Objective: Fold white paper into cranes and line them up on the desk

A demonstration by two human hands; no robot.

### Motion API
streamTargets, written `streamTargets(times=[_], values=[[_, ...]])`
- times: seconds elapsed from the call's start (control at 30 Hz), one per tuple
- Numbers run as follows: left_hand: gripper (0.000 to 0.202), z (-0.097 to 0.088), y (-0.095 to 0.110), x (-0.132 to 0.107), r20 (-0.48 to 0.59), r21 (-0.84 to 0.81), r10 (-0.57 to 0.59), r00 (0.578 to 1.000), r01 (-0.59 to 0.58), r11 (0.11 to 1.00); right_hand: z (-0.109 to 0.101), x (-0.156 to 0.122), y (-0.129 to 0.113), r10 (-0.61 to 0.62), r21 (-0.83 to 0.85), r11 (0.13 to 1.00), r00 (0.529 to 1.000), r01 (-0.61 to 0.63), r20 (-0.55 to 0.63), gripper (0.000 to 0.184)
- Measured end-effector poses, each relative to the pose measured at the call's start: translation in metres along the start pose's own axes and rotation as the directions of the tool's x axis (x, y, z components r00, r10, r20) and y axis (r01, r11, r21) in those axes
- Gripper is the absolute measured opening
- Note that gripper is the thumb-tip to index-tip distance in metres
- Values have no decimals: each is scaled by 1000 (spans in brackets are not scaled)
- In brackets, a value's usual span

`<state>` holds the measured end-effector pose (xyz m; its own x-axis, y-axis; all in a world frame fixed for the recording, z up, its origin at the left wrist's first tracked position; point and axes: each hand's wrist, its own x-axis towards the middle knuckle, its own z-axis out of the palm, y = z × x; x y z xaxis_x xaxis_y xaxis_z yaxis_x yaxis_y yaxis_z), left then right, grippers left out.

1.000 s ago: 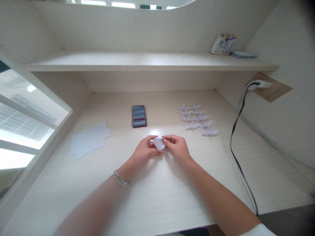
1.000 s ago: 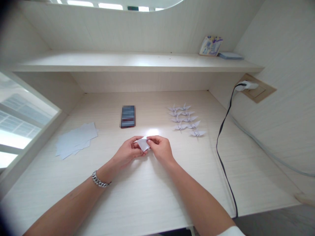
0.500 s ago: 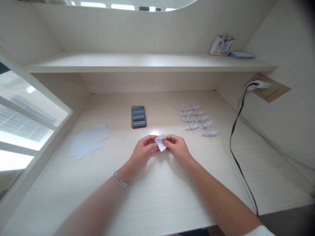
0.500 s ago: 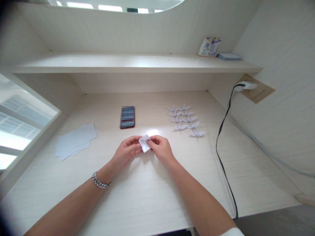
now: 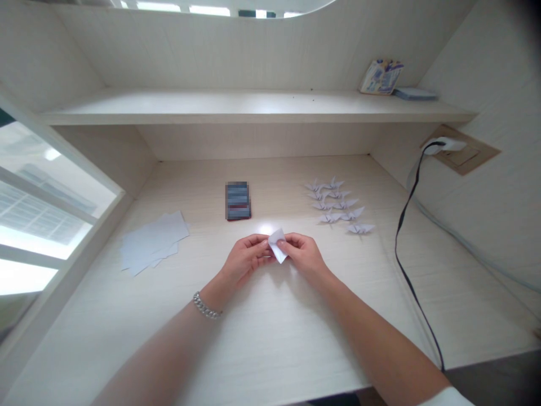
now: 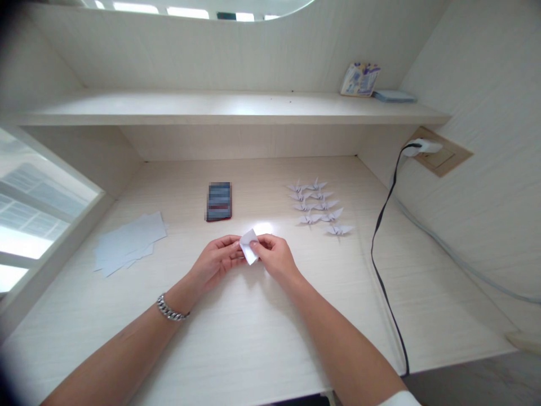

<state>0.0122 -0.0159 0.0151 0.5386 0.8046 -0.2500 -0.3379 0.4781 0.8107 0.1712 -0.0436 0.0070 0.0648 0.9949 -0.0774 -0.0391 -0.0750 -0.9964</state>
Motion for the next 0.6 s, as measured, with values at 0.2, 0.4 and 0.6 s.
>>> streamTargets(times=[0.2,0.4,0.6], values=[[23,2,3,-1,-2,-43,-43,999,43,998,0,0,4,-50,-63,997,998,49,-26,17],[23,2,-5,2,-88,161,93,992,-78,984,2,-7,-5,-161,-314,941,984,131,-71,17],[16,-2,-14,5,-136,503,256,957,-156,850,6,-13,-10,-239,-451,873,969,185,-66,18]])
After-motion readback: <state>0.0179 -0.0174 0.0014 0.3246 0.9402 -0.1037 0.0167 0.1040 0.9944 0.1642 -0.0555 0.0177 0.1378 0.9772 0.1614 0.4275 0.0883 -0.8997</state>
